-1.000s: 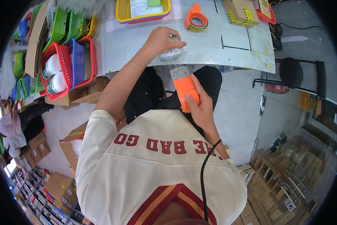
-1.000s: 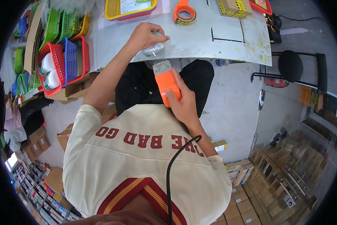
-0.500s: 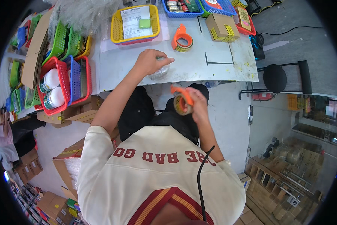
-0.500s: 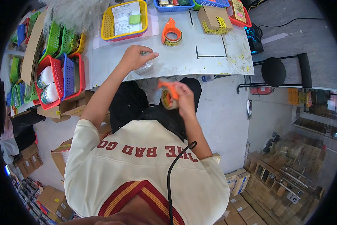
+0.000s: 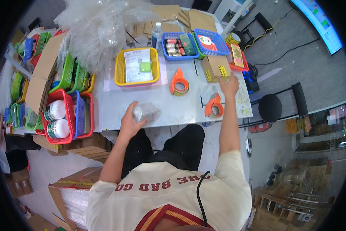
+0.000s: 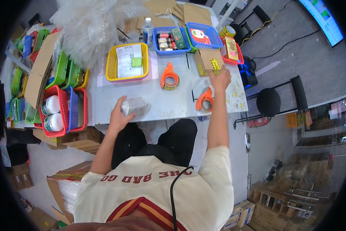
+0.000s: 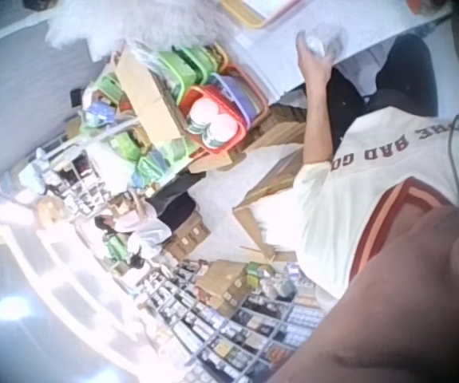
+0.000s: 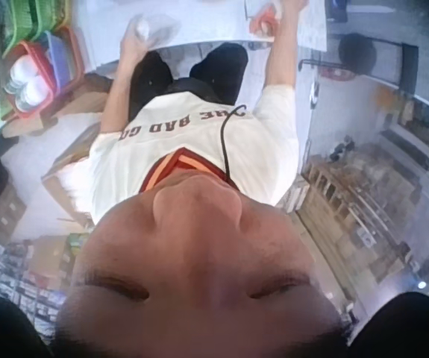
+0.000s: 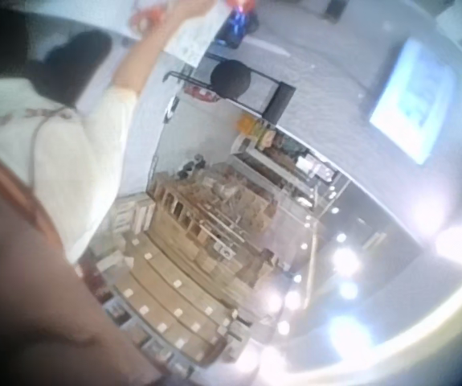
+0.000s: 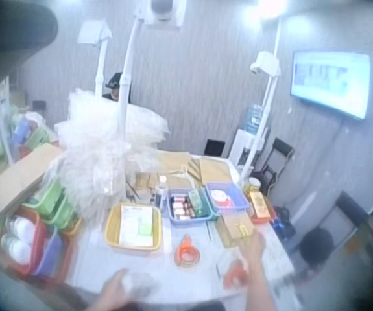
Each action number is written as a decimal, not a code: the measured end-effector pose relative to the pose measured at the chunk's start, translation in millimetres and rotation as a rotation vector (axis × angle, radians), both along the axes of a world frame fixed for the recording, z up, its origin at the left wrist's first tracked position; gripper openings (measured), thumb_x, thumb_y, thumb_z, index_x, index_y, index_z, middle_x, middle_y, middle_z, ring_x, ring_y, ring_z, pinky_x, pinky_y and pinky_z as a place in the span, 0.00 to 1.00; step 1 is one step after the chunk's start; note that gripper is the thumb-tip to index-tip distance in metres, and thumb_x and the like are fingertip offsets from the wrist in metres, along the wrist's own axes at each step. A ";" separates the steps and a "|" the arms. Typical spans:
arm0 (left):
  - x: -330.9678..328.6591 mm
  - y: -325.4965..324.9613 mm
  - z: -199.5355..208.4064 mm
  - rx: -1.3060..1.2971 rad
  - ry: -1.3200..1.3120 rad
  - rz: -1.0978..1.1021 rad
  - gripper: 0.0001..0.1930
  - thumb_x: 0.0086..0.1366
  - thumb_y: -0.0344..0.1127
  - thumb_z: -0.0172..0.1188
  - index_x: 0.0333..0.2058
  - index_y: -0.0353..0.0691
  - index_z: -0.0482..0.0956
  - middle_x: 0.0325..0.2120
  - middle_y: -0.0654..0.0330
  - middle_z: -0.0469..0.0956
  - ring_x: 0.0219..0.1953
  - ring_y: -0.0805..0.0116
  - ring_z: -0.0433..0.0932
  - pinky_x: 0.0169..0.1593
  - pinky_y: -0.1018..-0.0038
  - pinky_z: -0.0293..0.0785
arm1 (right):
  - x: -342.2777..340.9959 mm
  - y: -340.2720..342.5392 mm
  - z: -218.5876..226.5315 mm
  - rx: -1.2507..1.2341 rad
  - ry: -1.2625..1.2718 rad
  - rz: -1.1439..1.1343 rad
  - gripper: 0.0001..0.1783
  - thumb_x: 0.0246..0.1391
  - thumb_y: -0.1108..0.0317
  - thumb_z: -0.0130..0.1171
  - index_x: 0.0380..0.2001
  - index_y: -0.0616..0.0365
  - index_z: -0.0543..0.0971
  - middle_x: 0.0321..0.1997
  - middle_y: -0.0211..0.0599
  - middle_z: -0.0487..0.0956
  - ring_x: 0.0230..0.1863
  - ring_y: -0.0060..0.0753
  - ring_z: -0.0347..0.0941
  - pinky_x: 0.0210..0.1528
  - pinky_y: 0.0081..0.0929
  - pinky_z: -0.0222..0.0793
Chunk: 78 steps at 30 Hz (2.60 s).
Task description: The person affixes a shipping label to a small box using a handheld tape dispenser, wraps the box in bubble wrap, secures it with tape, and places it into a larger cardboard box.
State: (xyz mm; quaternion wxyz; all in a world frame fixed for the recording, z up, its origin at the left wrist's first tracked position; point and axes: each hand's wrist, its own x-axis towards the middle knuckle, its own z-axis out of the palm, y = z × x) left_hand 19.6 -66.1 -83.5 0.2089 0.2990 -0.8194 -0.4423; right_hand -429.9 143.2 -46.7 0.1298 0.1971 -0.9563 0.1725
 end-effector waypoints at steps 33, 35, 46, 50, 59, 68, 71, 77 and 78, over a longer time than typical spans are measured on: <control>22.8 46.7 -38.1 0.653 0.728 0.322 0.44 0.59 0.30 0.73 0.70 0.40 0.57 0.60 0.51 0.71 0.62 0.56 0.73 0.65 0.60 0.69 | 24.4 23.1 45.8 -0.238 -0.042 0.316 0.73 0.38 0.44 0.75 0.77 0.62 0.43 0.77 0.63 0.55 0.77 0.61 0.51 0.76 0.49 0.52; 24.0 50.1 -33.5 0.922 0.920 0.328 0.39 0.63 0.31 0.68 0.70 0.40 0.58 0.60 0.53 0.72 0.62 0.57 0.73 0.66 0.60 0.67 | 102.6 28.8 42.3 -0.452 0.008 0.464 0.74 0.36 0.53 0.80 0.77 0.63 0.41 0.79 0.61 0.51 0.79 0.59 0.47 0.78 0.48 0.47; 23.1 28.0 -34.3 1.286 1.073 0.356 0.28 0.72 0.48 0.58 0.66 0.44 0.66 0.63 0.57 0.72 0.65 0.55 0.70 0.64 0.45 0.67 | 281.7 3.0 -78.4 -0.460 -0.269 0.678 0.51 0.50 0.71 0.69 0.74 0.59 0.54 0.68 0.56 0.67 0.60 0.56 0.72 0.62 0.46 0.67; 38.0 21.0 -13.0 1.232 1.126 0.448 0.28 0.72 0.46 0.58 0.66 0.41 0.67 0.62 0.56 0.73 0.65 0.57 0.72 0.67 0.52 0.66 | 266.4 -19.3 -51.8 -0.457 -0.178 0.779 0.41 0.52 0.75 0.66 0.70 0.57 0.63 0.65 0.50 0.70 0.55 0.50 0.76 0.56 0.42 0.72; 46.8 59.6 50.9 0.858 0.784 -0.076 0.43 0.51 0.34 0.77 0.65 0.38 0.66 0.53 0.57 0.74 0.57 0.66 0.74 0.62 0.69 0.69 | 308.8 2.0 50.4 -0.683 -0.811 0.929 0.71 0.33 0.57 0.85 0.77 0.55 0.51 0.71 0.54 0.65 0.66 0.47 0.69 0.66 0.43 0.64; -13.4 95.8 52.2 1.195 0.639 0.038 0.30 0.65 0.38 0.70 0.61 0.35 0.69 0.52 0.57 0.77 0.55 0.70 0.76 0.58 0.71 0.72 | 318.0 27.6 108.5 0.369 0.110 0.954 0.62 0.33 0.61 0.82 0.74 0.37 0.61 0.80 0.45 0.54 0.79 0.58 0.47 0.75 0.66 0.42; -20.3 96.6 56.3 1.206 0.610 -0.039 0.31 0.68 0.44 0.68 0.62 0.34 0.68 0.53 0.57 0.77 0.55 0.70 0.76 0.59 0.71 0.72 | 303.4 21.4 109.5 0.363 0.155 0.929 0.58 0.36 0.65 0.79 0.73 0.37 0.63 0.79 0.43 0.57 0.77 0.58 0.52 0.74 0.65 0.46; -22.2 75.6 62.8 1.053 0.506 -0.155 0.24 0.73 0.46 0.62 0.60 0.36 0.73 0.52 0.60 0.77 0.53 0.73 0.76 0.58 0.71 0.72 | 269.7 6.8 102.2 0.116 0.142 1.052 0.53 0.32 0.66 0.78 0.67 0.50 0.68 0.69 0.48 0.66 0.69 0.58 0.63 0.66 0.53 0.63; -16.5 65.0 64.9 1.035 0.482 -0.207 0.23 0.74 0.46 0.61 0.59 0.37 0.75 0.51 0.61 0.77 0.53 0.74 0.76 0.58 0.71 0.72 | 260.6 0.4 98.1 -0.038 0.063 1.057 0.52 0.31 0.65 0.78 0.65 0.54 0.69 0.67 0.50 0.67 0.68 0.59 0.63 0.65 0.51 0.65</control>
